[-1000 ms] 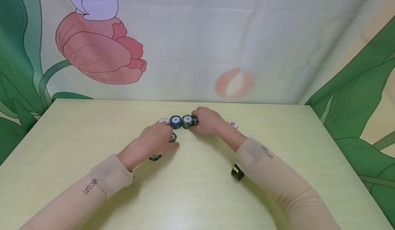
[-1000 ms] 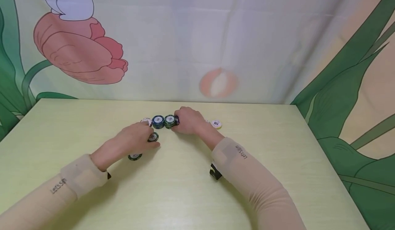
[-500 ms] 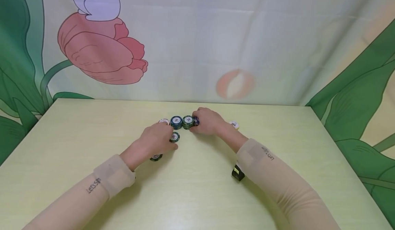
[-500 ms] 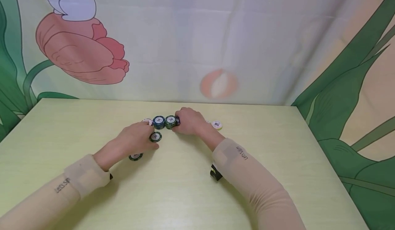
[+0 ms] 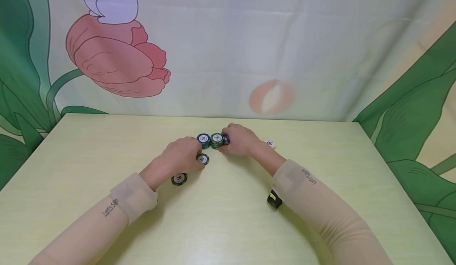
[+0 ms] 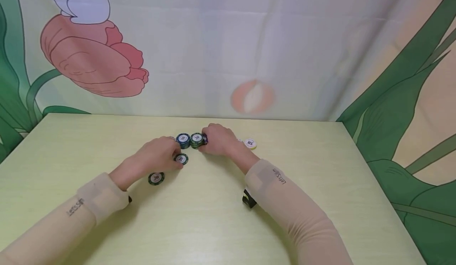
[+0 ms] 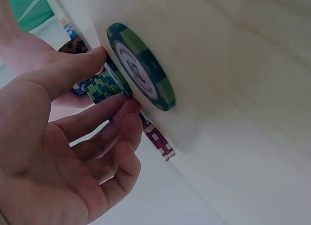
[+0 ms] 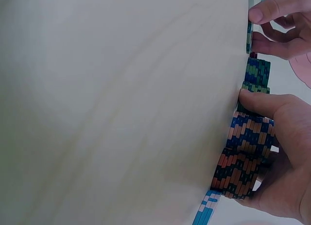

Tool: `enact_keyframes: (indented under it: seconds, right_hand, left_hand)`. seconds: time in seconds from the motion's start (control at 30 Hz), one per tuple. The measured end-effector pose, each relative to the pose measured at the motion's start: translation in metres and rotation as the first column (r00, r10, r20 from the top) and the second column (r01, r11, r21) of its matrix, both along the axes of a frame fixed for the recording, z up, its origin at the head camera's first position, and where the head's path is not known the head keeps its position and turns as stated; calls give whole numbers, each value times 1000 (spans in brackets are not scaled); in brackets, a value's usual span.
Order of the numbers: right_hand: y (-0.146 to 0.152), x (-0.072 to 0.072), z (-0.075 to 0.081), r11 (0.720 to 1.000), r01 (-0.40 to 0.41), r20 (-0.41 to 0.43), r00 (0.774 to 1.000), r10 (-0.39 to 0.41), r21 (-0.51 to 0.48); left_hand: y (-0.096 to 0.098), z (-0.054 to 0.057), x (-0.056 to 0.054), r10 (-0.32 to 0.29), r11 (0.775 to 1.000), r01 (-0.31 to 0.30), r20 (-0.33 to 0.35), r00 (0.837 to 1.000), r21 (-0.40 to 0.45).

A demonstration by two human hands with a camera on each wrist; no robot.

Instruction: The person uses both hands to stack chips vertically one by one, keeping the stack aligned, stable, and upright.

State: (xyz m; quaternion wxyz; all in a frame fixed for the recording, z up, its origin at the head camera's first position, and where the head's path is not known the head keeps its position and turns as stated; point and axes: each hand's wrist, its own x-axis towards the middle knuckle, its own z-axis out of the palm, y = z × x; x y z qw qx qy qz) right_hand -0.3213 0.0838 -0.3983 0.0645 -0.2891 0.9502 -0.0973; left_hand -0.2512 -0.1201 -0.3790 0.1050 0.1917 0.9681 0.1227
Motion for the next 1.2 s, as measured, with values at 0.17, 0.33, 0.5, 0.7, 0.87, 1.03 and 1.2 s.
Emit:
enact_keyframes:
  seconds: [0.17, 0.33, 0.5, 0.7, 0.87, 1.03, 1.2]
  right_hand:
    - [0, 1, 2, 1000, -2, -5, 1000, 2, 2]
    - [-1, 1, 4, 1000, -4, -3, 1000, 4, -1]
    - [0, 1, 3, 1000, -1, -1, 1000, 1, -2]
    - [0, 1, 3, 1000, -3, -2, 1000, 3, -4]
    - [0, 1, 3, 1000, -4, -2, 1000, 4, -10]
    - [0, 1, 1, 1000, -8, -12, 1000, 8, -8]
    - [1, 0, 0, 1000, -12, -13, 1000, 12, -10]
  left_hand:
    - [1, 1, -2, -34, 999, 34, -16, 999, -1]
    - [2, 0, -4, -47, 999, 46, -18, 999, -17]
    - [2, -2, -5, -44, 999, 45, -17, 999, 2]
    - [-1, -4, -8, -78, 996, 80, -67, 995, 31]
    - [-2, -2, -12, -93, 991, 107, -167, 982, 75]
    - [1, 1, -15, -93, 988, 118, -231, 969, 97]
    - [6, 2, -20, -70, 991, 96, -257, 964, 93]
